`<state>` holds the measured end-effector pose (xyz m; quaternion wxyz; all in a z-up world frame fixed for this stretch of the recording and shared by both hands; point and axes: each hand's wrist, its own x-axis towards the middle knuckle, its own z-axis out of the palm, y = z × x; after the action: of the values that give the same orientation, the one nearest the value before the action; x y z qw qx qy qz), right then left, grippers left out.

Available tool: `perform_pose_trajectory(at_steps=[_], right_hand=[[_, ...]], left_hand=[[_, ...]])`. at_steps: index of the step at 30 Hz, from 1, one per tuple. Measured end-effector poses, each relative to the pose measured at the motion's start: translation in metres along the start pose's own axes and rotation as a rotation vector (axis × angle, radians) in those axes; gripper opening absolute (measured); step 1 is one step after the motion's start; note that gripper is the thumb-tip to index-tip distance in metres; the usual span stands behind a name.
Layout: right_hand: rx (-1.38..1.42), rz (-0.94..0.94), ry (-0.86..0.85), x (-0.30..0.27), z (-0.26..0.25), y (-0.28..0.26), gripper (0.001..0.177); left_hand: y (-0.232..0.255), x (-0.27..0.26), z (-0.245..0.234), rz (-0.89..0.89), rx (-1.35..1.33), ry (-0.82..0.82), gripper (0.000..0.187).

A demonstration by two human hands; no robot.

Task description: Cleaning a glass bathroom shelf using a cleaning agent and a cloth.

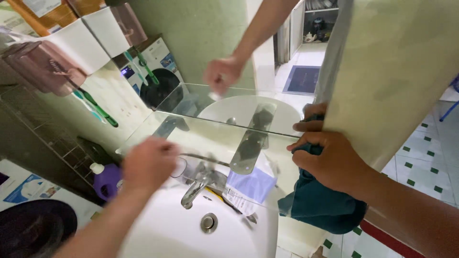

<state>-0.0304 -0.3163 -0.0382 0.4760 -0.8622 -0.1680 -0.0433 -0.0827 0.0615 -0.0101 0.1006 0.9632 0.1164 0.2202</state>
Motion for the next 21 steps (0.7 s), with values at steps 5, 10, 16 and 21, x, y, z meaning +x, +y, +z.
perform_pose_trajectory(at_steps=[5, 10, 16, 21], right_hand=[[-0.091, 0.161, -0.054, 0.000, -0.001, -0.020, 0.020], [-0.093, 0.053, -0.035, 0.000, -0.004, -0.017, 0.022], [-0.081, 0.070, -0.029, -0.002, -0.004, -0.017, 0.025], [-0.074, 0.153, -0.046, 0.000, -0.003, -0.019, 0.021]], left_hand=[[-0.083, 0.019, -0.042, -0.331, 0.179, -0.134, 0.029], [-0.136, 0.036, -0.041, -0.405, 0.234, -0.164, 0.033], [-0.121, 0.047, -0.029, -0.399, 0.162, -0.095, 0.037], [-0.030, 0.030, -0.011, -0.209, 0.136, -0.091, 0.027]])
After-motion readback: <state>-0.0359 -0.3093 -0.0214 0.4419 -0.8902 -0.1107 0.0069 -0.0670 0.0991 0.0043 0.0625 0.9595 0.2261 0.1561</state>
